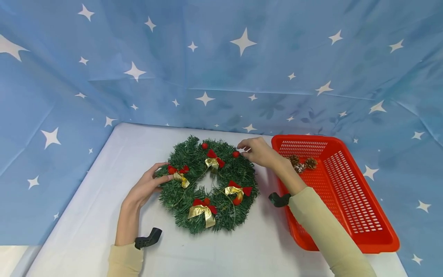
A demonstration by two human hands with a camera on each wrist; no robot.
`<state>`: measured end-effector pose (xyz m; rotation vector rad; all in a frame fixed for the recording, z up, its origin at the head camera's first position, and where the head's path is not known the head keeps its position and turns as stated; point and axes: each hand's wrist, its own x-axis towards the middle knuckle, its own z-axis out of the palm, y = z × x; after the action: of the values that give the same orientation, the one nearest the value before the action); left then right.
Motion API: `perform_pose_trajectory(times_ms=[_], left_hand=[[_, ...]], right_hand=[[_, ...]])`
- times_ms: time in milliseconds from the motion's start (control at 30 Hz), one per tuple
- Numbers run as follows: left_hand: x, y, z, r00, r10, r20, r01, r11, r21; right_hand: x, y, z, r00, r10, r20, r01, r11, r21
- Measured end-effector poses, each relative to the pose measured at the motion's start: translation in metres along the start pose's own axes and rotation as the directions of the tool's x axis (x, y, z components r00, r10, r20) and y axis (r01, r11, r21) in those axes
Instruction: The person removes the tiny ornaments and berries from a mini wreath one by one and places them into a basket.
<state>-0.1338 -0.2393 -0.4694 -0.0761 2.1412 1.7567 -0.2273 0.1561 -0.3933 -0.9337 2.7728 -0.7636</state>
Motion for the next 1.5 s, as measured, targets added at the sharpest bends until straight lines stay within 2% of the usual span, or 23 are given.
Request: perform_pose_trajectory(times_ms=[200,1067,1500], left_hand=[[0.002,-0.001,0.0,1.0,0.008,0.003,-0.008,1.0,0.002],[0.0,-0.001,-0.001,1.0,0.007,0.0,-0.007,1.0,-0.013],[0.001,-0.001,-0.001,1.0,0.006,0.001,-0.006,1.0,-0.004]], right_hand=[[0.003,-0.001,0.003,0.999,0.04,0.028,-0.041,0.999,0.011],[0.011,0.0,0.018,0.999,0.019,0.05,-0.02,1.0,0.019],[0.014,-0.004,0.023,0.998,0.015,0.055,-0.013,0.999,-0.035]])
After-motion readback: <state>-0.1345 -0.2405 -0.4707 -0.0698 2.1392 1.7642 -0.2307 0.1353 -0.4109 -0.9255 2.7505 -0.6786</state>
